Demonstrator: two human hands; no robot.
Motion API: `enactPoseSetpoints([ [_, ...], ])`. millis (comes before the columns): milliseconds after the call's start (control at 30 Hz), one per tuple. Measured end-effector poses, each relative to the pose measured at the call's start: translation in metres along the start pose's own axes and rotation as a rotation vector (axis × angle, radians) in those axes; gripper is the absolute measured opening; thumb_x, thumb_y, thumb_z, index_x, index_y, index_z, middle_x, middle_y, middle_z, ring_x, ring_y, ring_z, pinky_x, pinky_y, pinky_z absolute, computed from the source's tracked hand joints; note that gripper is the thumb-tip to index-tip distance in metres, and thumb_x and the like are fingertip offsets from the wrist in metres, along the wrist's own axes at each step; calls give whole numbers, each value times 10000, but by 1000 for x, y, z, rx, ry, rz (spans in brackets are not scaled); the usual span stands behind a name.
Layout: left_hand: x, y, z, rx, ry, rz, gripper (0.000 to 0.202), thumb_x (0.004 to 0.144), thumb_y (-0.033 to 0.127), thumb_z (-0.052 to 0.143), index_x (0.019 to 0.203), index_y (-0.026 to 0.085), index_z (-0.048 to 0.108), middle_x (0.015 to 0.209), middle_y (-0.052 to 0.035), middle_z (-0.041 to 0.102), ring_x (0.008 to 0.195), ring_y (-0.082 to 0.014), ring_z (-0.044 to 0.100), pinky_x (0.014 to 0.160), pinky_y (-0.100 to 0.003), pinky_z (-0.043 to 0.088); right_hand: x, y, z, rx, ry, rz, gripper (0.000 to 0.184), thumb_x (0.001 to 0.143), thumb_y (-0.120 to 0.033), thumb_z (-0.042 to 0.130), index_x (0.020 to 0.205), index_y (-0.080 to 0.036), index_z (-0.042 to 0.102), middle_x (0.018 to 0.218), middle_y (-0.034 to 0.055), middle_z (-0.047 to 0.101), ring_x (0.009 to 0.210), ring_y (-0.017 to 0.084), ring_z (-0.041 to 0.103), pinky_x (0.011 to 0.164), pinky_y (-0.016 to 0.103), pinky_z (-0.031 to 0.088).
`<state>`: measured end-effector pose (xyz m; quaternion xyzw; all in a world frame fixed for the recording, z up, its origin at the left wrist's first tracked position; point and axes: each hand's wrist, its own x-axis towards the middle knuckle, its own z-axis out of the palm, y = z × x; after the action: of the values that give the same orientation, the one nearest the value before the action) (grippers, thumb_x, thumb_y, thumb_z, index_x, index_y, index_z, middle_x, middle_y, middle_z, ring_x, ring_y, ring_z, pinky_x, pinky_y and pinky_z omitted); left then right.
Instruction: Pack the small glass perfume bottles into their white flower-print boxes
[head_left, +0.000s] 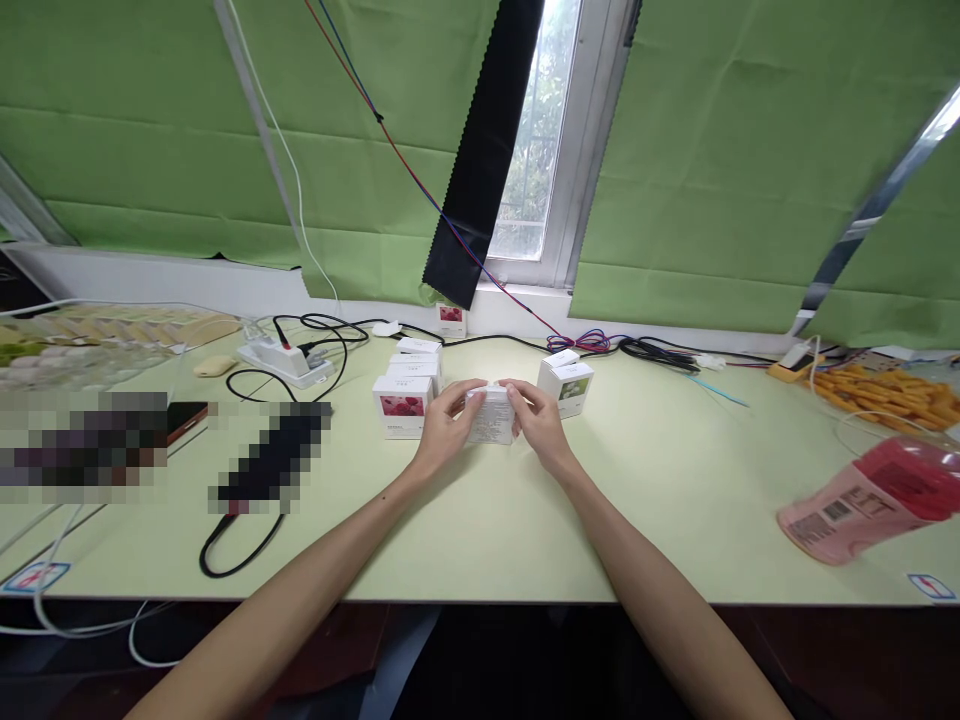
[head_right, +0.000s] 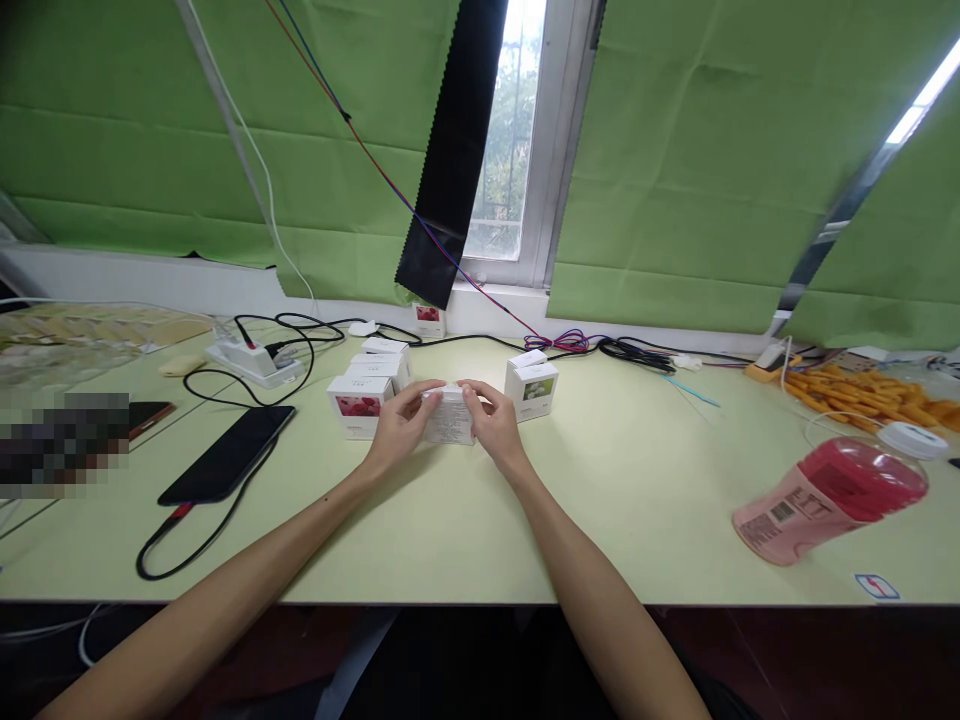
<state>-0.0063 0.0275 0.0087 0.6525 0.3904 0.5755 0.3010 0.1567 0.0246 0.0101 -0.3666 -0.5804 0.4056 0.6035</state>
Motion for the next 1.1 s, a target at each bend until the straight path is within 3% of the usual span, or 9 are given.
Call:
enactPoseSetpoints([
  [767,-2,1,1,-12,49,8,380,900,515,658,1067,201,789,1186,-93,750,1107,-250,692,978,-394,559,2,7,-2,-35,-18,-3,437,898,-565,619,1090,-198,757,969,45,704,596,102,541,452,209,446],
  [1000,0,3,1,-1,64,-19,381,904,522,644,1028,195,795,1142,-84,767,1076,-256,699,954,-410,560,2,5,-1,-30,9,31,502,912,-627,551,1051,-191,759,687,1,612,507,108,494,424,224,411],
  [1100,1,4,1,-13,64,-32,382,899,524,647,1014,190,793,1121,-81,772,1050,-254,706,916,-396,571,2,6,0,-16,12,47,477,895,-612,574,1062,-201,748,660,-14,579,484,104,471,406,226,401],
])
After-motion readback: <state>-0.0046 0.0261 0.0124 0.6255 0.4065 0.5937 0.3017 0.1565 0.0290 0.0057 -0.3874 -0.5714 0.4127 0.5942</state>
